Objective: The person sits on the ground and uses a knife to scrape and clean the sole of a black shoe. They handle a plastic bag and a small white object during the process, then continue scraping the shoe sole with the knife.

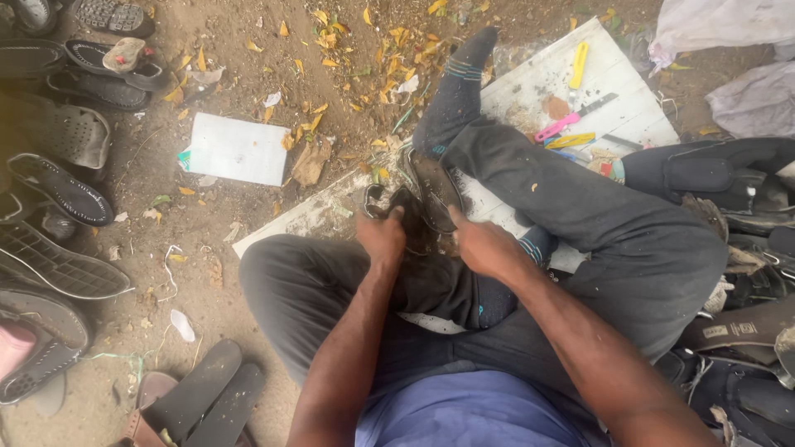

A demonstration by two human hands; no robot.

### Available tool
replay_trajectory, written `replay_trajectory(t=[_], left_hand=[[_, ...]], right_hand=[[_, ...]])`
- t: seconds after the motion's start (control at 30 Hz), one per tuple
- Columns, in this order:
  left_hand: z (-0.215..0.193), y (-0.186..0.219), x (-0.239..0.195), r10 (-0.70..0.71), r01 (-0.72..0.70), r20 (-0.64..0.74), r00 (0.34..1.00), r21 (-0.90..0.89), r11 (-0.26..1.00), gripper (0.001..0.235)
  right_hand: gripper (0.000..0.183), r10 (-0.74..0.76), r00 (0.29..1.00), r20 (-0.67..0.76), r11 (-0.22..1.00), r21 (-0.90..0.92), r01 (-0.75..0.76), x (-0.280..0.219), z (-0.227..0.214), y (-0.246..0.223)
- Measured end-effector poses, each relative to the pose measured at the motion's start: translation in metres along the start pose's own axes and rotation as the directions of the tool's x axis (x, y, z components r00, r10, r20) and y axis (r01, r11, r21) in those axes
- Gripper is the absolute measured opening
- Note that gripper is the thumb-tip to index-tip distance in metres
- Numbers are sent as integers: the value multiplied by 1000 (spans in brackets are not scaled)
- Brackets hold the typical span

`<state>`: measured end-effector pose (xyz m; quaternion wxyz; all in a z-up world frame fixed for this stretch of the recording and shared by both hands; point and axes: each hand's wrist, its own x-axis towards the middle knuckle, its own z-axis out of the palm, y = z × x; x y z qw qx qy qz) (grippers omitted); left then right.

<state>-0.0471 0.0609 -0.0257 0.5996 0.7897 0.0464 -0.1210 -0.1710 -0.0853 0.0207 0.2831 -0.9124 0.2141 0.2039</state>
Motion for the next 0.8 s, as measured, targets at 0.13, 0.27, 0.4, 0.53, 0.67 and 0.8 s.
replay_trajectory(t=[0.13,0.27,0.4,0.53,0.67,0.8], left_hand=[[4,0,2,-17,18,-25,1000,53,998,35],[-3,-18,5,-26,25,-55,998,-17,1000,34],[-4,-20,6,-46,41,-81,996,-69,997,40],[-7,-13,1,28,-19,-98,995,88,996,43],[-10,-10,-4,50,-48,-91,995,30,998,46],[-6,-28,3,7,14,-109,994,188,982,42]], right_hand=[[54,-73,995,-64,997,23,74,60,15,-12],[57,-42,999,-33,994,97,45,51,32,-18],[60,1,1000,7,995,-103,0,-1,19,-29],[59,-49,998,-30,986,-162,43,9,14,-43],[67,-82,988,-128,982,-181,58,32,16,-48],[66,-41,997,-59,986,-166,31,31,16,-41]])
